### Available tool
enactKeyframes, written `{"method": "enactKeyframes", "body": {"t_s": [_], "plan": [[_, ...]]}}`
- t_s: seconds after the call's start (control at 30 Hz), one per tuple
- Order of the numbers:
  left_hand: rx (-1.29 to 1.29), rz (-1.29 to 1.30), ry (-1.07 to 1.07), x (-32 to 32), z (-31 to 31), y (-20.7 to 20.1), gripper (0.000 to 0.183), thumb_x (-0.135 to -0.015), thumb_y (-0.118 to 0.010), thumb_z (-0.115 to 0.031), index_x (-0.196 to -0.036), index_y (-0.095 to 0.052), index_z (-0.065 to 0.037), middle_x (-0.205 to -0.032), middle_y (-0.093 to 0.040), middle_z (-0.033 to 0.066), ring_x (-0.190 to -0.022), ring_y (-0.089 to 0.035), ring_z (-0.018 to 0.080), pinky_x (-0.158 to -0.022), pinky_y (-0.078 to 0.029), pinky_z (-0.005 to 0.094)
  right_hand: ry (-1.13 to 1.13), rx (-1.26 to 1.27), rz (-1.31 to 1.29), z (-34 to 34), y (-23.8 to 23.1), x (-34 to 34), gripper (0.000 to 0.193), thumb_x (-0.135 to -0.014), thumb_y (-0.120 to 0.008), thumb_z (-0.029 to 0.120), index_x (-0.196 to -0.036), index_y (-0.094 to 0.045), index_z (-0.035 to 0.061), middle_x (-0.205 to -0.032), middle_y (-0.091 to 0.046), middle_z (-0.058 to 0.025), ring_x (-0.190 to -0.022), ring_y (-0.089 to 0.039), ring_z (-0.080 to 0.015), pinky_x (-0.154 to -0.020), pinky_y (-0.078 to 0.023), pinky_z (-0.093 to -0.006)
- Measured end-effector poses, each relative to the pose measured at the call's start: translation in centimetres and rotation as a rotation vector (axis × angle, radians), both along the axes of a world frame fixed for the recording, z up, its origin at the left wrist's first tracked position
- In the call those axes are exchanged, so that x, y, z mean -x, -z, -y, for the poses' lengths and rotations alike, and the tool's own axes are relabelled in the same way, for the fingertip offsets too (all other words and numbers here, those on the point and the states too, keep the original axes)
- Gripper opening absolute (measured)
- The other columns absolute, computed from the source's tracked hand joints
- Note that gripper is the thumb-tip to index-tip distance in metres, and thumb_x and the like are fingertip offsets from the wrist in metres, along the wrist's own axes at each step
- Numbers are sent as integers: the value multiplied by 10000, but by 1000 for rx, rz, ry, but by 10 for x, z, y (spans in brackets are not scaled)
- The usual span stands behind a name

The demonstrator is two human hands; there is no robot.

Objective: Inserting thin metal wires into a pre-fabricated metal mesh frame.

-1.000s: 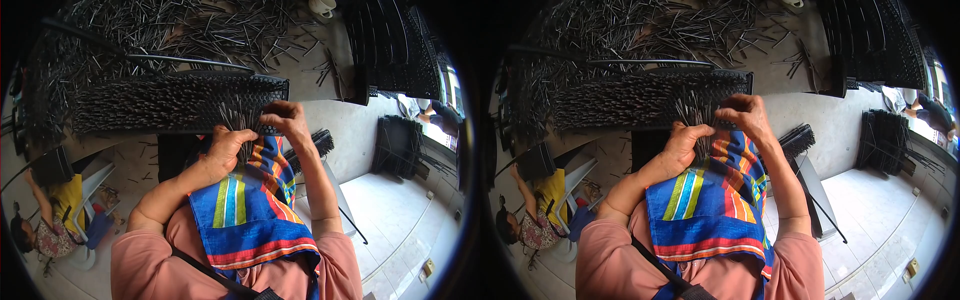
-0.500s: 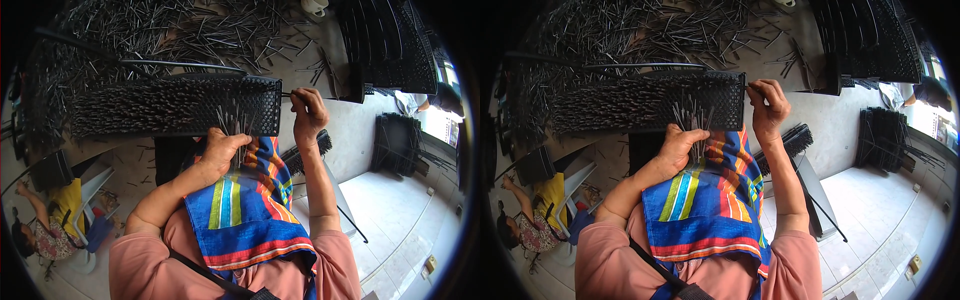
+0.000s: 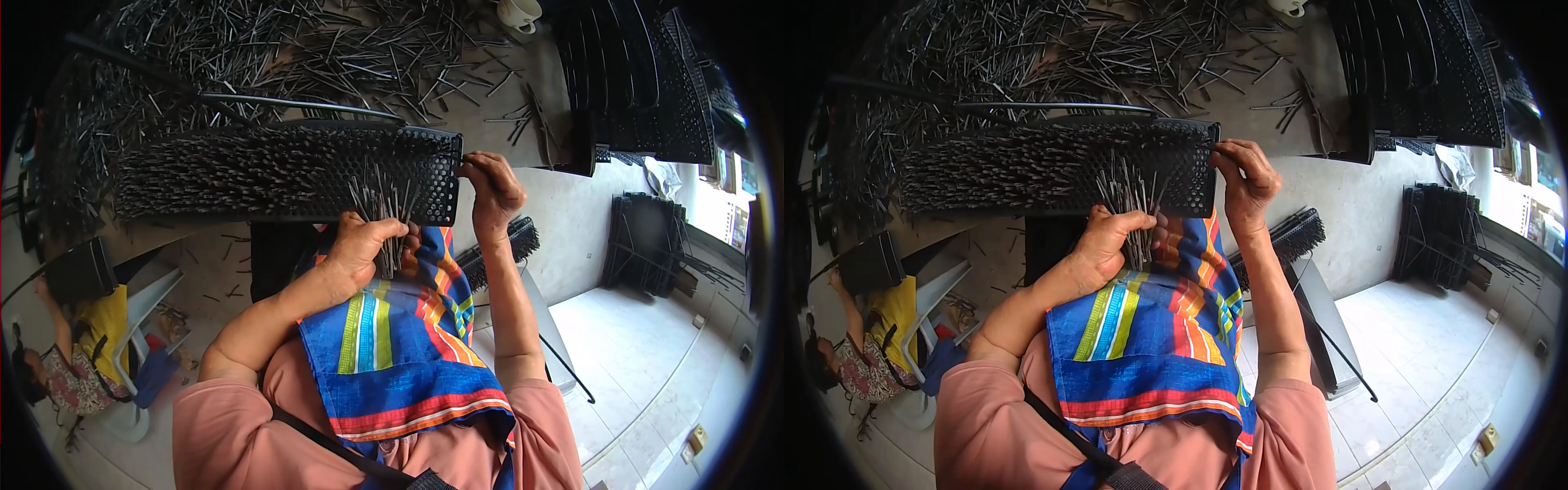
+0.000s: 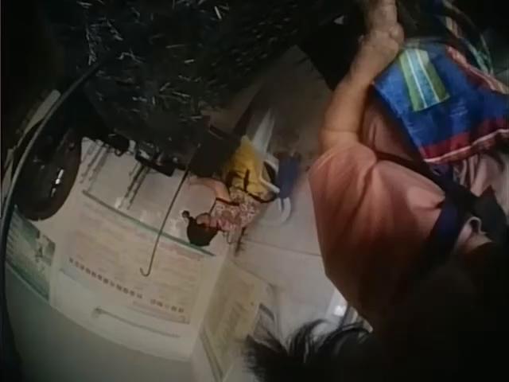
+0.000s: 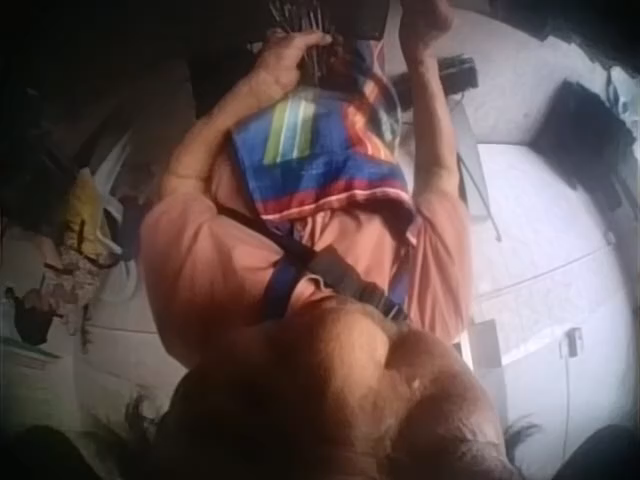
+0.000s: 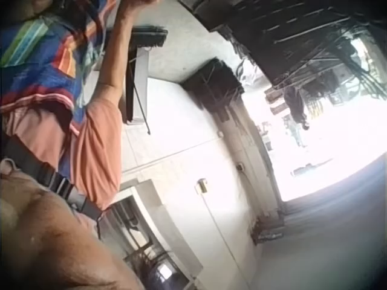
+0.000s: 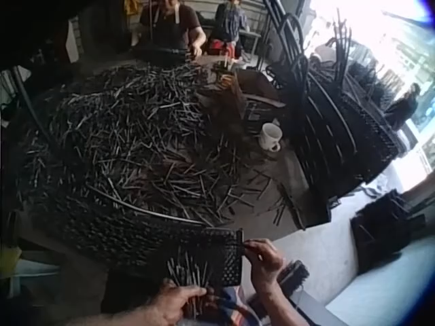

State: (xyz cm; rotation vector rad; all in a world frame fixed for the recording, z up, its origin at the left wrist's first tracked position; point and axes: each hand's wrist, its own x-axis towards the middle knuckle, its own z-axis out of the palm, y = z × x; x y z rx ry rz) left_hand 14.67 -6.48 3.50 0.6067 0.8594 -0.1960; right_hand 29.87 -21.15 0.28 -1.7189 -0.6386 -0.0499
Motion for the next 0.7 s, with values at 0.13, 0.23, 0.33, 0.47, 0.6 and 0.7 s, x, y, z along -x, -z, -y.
{"method": "enactKeyframes", "body": {"t_s": [0.13,0.23,0.33,0.47,0.6,0.7], "plan": [[9,-1,-5,0,0,-3,78,-768,-600,54,-824,-654,61,-747,-681,148,-622,-676,221,-512,-559,320,42,263,72,-10,-6,2,146,-735,-712,-72,-874,-696,-29,-824,-661,-75,-728,-638,-126,-646,-498,-237],[24,-11,-7,1,0,-1,75,-766,-605,52,-816,-659,66,-747,-684,150,-620,-675,220,-519,-551,312,85,299,62,-14,-12,3,137,-736,-727,-50,-865,-700,-13,-781,-643,-61,-686,-618,-118,-612,-476,-241],[37,-19,-10,2,-1,2,69,-767,-605,51,-799,-664,69,-745,-685,153,-621,-674,219,-521,-548,310,86,335,102,-14,-10,1,113,-754,-719,-35,-861,-705,0,-749,-630,-58,-668,-611,-122,-596,-468,-248],[81,-28,-28,3,-3,2,69,-770,-604,49,-779,-669,71,-738,-686,151,-619,-672,215,-522,-545,310,88,439,131,-14,-14,5,108,-776,-718,12,-881,-701,-9,-757,-648,-51,-690,-614,-115,-621,-474,-244],[-42,84,-80,1,-4,-8,145,-748,-601,84,-872,-670,57,-778,-693,135,-637,-679,208,-569,-567,314,-200,276,-766,-21,-40,33,179,-772,-740,89,-888,-679,-33,-820,-675,-59,-760,-620,-111,-713,-494,-243],[-116,138,-103,3,-3,-10,224,-730,-600,108,-934,-665,42,-806,-697,123,-658,-686,203,-606,-579,311,-238,245,-891,-28,-40,51,113,-790,-726,70,-847,-672,-11,-752,-648,-35,-672,-607,-104,-620,-488,-239]]}}
